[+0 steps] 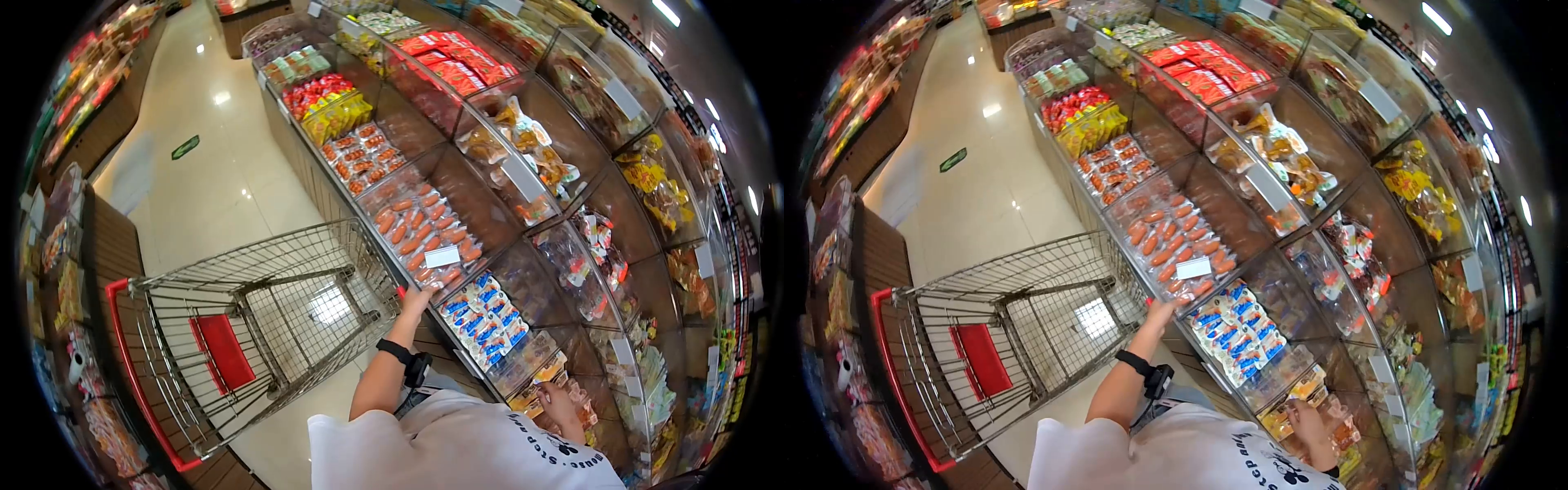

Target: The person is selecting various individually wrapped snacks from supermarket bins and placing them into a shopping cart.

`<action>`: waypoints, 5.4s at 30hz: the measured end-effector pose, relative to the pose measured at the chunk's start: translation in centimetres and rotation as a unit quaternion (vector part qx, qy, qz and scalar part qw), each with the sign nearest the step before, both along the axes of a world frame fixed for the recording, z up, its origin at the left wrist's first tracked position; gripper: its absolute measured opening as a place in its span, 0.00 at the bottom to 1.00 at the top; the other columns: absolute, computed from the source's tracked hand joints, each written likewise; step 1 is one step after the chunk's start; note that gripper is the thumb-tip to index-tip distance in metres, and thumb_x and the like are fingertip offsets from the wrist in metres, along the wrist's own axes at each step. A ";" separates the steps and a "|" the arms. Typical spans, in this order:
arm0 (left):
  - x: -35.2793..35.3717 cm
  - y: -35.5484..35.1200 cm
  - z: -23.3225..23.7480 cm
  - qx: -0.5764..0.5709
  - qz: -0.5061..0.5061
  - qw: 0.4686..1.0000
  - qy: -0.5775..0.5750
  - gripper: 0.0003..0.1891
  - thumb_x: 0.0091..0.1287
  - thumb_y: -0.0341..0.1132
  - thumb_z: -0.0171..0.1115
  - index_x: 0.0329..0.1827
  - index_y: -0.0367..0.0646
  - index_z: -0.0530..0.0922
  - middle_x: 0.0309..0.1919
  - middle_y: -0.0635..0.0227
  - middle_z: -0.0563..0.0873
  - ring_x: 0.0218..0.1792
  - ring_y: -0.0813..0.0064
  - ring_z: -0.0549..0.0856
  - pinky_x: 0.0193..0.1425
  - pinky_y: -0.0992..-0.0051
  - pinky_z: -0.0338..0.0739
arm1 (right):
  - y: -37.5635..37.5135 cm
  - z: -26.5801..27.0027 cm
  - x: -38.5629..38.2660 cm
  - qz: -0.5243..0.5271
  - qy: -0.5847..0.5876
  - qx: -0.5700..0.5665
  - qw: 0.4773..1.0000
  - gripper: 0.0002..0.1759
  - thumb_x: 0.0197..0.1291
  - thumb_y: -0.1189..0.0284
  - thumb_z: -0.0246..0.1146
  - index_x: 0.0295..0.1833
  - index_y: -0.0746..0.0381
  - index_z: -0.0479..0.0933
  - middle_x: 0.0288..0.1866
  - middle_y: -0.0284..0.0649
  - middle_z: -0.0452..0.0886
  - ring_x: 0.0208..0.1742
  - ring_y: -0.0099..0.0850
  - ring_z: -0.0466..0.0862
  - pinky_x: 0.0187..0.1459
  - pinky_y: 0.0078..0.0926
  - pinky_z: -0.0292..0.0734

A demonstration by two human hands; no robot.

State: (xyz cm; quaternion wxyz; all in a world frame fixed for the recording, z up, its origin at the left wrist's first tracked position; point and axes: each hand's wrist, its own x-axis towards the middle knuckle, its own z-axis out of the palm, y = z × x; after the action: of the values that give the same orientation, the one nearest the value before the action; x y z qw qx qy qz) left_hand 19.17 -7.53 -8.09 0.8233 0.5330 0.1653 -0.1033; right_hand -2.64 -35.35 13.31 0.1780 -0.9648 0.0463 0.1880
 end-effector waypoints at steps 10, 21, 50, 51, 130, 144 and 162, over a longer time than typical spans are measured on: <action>0.0 1.7 4.2 0.065 -0.068 0.989 0.115 0.17 0.51 0.34 0.58 0.44 0.37 0.72 0.33 0.69 0.77 0.30 0.78 0.74 0.32 0.79 0.68 | 0.6 -1.1 -1.3 -0.060 0.026 0.022 0.998 0.12 0.48 0.73 0.52 0.39 0.66 0.69 0.29 0.47 0.75 0.31 0.41 0.76 0.32 0.33 0.70; -2.4 2.6 1.1 -0.128 -0.079 0.973 0.178 0.14 0.54 0.41 0.56 0.41 0.48 0.68 0.30 0.75 0.71 0.30 0.78 0.70 0.45 0.70 0.65 | 0.6 -9.4 -4.1 -0.021 -0.018 0.069 0.997 0.11 0.47 0.68 0.52 0.35 0.63 0.67 0.27 0.48 0.73 0.29 0.45 0.75 0.31 0.38 0.70; -20.5 -18.4 5.9 0.190 -0.712 0.652 0.181 0.17 0.59 0.47 0.48 0.45 0.45 0.68 0.45 0.67 0.72 0.48 0.71 0.69 0.50 0.68 0.63 | 9.6 -21.8 -52.1 -0.750 0.082 0.078 0.652 0.14 0.45 0.64 0.50 0.35 0.60 0.74 0.33 0.45 0.77 0.36 0.42 0.76 0.39 0.35 0.70; -22.4 -19.4 6.1 0.197 -0.721 0.642 0.171 0.17 0.59 0.46 0.48 0.45 0.45 0.68 0.44 0.67 0.72 0.47 0.71 0.69 0.50 0.69 0.63 | 9.8 -22.0 -53.7 -0.759 0.086 0.084 0.640 0.14 0.45 0.64 0.51 0.36 0.59 0.74 0.33 0.45 0.77 0.36 0.42 0.76 0.39 0.35 0.70; -102.7 -95.6 16.6 0.193 -0.573 0.791 -0.098 0.06 0.55 0.27 0.53 0.28 0.43 0.64 0.21 0.71 0.73 0.24 0.83 0.73 0.27 0.80 0.71 | -95.7 -5.7 -104.9 -0.184 -0.194 0.045 0.963 0.08 0.39 0.72 0.59 0.28 0.62 0.70 0.24 0.44 0.73 0.30 0.42 0.74 0.31 0.35 0.68; -102.8 -99.8 10.5 0.522 -0.546 0.516 -0.403 0.18 0.50 0.39 0.59 0.38 0.36 0.68 0.18 0.58 0.77 0.22 0.60 0.78 0.25 0.66 0.71 | -92.9 -12.0 -101.5 -0.202 -0.157 -0.126 0.959 0.08 0.35 0.71 0.60 0.27 0.60 0.74 0.26 0.40 0.75 0.34 0.37 0.75 0.34 0.34 0.69; -102.6 -102.1 12.4 0.583 -0.605 0.454 -0.296 0.35 0.51 0.36 0.58 0.57 0.33 0.49 0.27 0.47 0.78 0.29 0.53 0.78 0.31 0.61 0.72 | -90.1 -10.1 -91.5 -0.257 -0.112 -0.094 0.955 0.43 0.39 0.63 0.64 0.61 0.57 0.50 0.61 0.55 0.50 0.60 0.54 0.53 0.52 0.50 0.58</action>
State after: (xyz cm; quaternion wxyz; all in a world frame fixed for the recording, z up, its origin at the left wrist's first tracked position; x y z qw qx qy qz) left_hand -83.42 -109.62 4.27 0.0497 0.8526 -0.4308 -0.2915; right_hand -94.12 -125.41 3.20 0.1330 -0.9476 0.2898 0.0214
